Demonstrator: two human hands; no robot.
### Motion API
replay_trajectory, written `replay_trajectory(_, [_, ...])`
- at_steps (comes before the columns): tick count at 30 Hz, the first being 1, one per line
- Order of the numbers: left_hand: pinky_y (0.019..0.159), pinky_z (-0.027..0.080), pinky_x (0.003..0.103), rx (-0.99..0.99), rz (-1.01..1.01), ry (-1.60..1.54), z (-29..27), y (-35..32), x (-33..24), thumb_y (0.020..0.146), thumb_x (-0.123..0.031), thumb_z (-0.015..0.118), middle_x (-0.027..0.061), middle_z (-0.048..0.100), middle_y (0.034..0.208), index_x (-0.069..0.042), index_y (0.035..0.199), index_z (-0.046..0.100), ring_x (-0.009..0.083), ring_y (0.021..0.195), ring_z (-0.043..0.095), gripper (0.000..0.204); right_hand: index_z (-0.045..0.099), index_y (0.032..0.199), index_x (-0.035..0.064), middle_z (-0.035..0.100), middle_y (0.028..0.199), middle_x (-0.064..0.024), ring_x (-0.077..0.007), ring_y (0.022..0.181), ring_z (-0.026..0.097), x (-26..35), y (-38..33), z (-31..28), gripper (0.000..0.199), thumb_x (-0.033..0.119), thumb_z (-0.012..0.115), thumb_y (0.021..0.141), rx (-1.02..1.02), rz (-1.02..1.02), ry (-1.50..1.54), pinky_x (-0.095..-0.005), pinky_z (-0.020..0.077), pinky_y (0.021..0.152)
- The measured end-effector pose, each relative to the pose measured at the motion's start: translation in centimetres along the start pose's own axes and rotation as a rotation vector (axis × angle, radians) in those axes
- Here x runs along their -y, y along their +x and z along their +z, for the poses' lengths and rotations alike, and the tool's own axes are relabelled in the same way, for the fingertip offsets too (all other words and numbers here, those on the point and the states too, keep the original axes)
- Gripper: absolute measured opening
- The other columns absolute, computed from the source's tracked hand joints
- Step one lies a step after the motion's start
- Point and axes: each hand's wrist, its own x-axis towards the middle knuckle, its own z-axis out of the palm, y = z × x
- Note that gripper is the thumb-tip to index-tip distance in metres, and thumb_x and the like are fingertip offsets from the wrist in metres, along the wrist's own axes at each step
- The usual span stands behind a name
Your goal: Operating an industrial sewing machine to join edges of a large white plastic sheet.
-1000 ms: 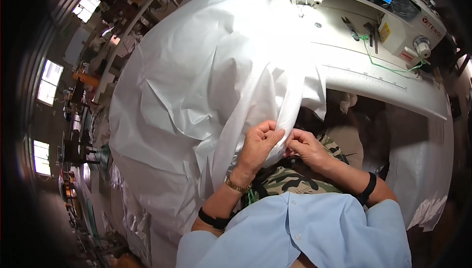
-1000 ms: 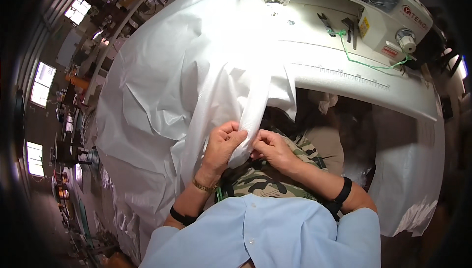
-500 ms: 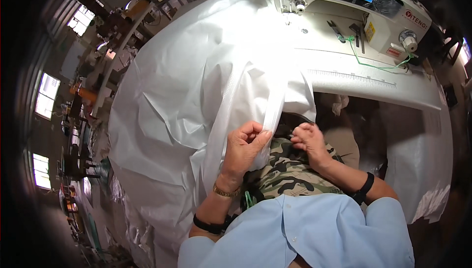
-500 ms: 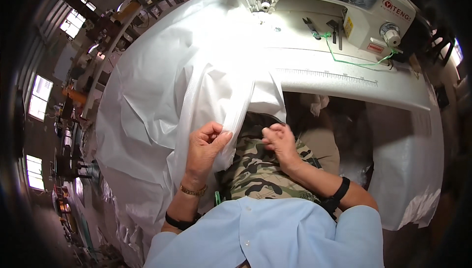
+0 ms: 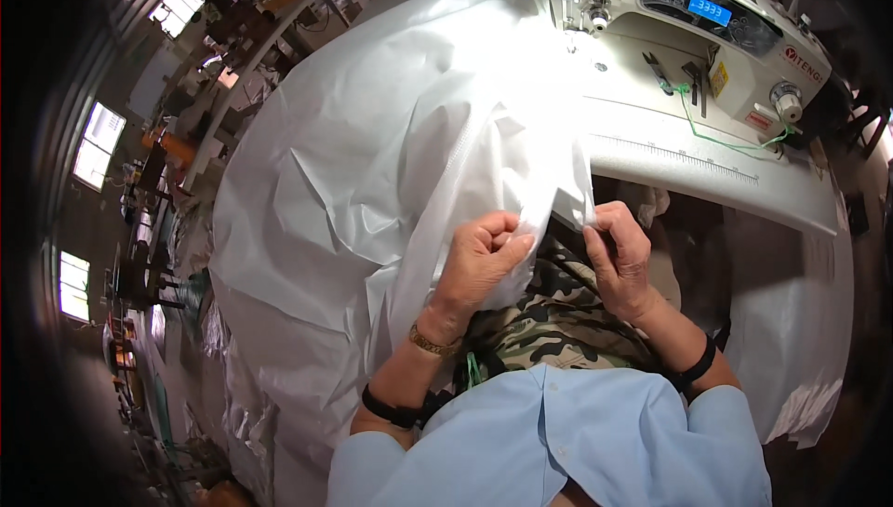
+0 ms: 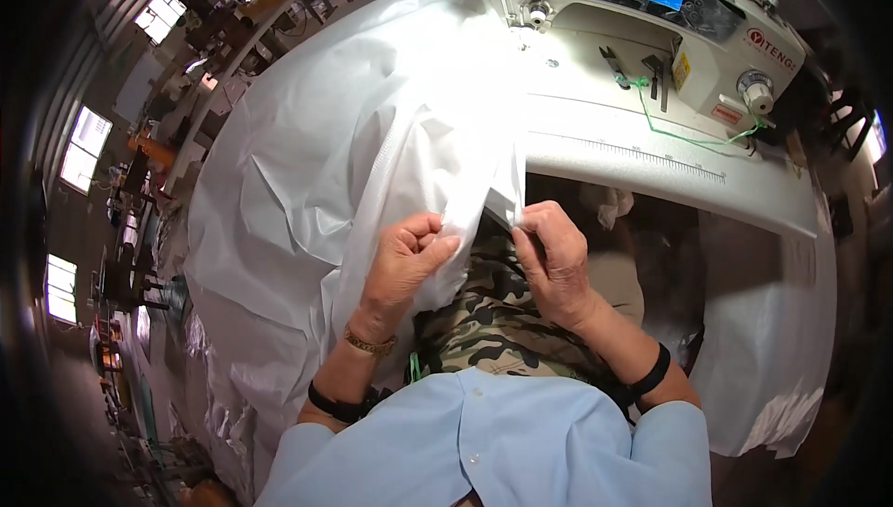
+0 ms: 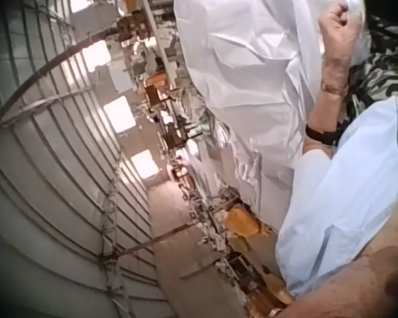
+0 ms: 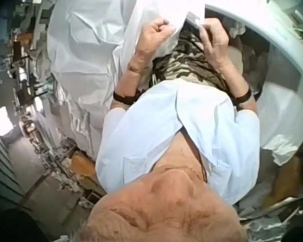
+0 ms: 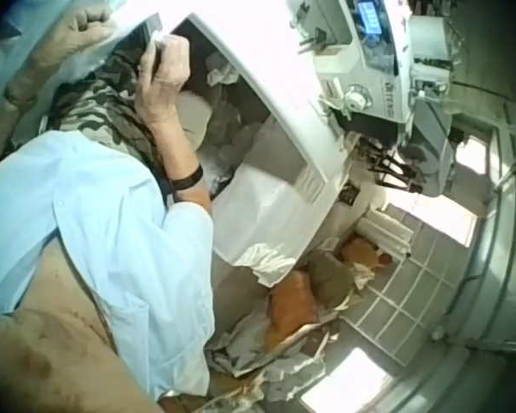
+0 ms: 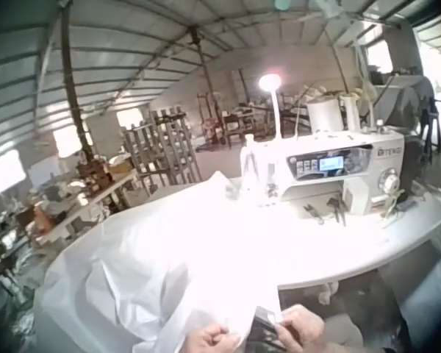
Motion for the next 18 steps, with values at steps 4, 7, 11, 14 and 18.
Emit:
replay_trajectory(4, [0.060,0.037,0.016,0.036,-0.023,0.086,0.8,0.4,0.0,0.095,-0.005,0.063,-0.0105,0.055,0.076,0.009,0.128,0.060,-0.0036,0.069,0.043,0.036,0.055,0.090,0.0038,0.055,0.076,-0.0100,-0.0289,0.070,0.056,1.8,3.1,0.9,0.022,-0.009,0.066,0.076,0.016,-0.266,-0.166,-0.0379,0.0451,0.061])
replay_trajectory(7, [0.059,0.036,0.016,0.022,0.048,0.144,0.9,0.4,-0.2,0.094,-0.004,0.063,-0.0117,0.049,0.073,0.010,0.130,0.058,-0.0030,0.067,0.040,0.039,0.056,0.090,0.0047,0.054,0.075,-0.0089,-0.0274,0.069,0.055,2.5,3.8,1.2,0.025,-0.008,0.068,0.072,0.063,-0.299,-0.228,-0.0371,0.0439,0.062])
replay_trajectory(11, [0.058,0.034,0.017,0.031,0.076,0.155,1.1,0.4,-0.2,0.092,-0.003,0.062,-0.0118,0.044,0.071,0.010,0.129,0.059,-0.0024,0.066,0.037,0.039,0.056,0.091,0.0048,0.054,0.075,-0.0080,-0.0263,0.069,0.056,2.8,4.1,1.7,0.027,-0.006,0.070,0.070,0.100,-0.313,-0.221,-0.0365,0.0435,0.064])
replay_trajectory(14, [0.057,0.033,0.017,-0.004,0.094,0.172,1.0,0.4,0.1,0.092,-0.002,0.061,-0.0120,0.043,0.070,0.009,0.127,0.061,-0.0020,0.065,0.037,0.037,0.058,0.091,0.0046,0.056,0.076,-0.0077,-0.0261,0.070,0.057,2.9,4.1,2.1,0.025,-0.005,0.070,0.071,0.108,-0.318,-0.258,-0.0367,0.0443,0.065])
replay_trajectory(18, [0.059,0.037,0.018,0.004,0.086,0.195,0.3,0.6,0.7,0.091,-0.001,0.060,-0.0103,0.051,0.075,0.006,0.121,0.065,-0.0013,0.068,0.042,0.031,0.061,0.091,0.0044,0.058,0.078,-0.0074,-0.0258,0.072,0.059,3.1,3.8,2.6,0.022,-0.003,0.071,0.073,0.057,-0.309,-0.284,-0.0364,0.0454,0.066])
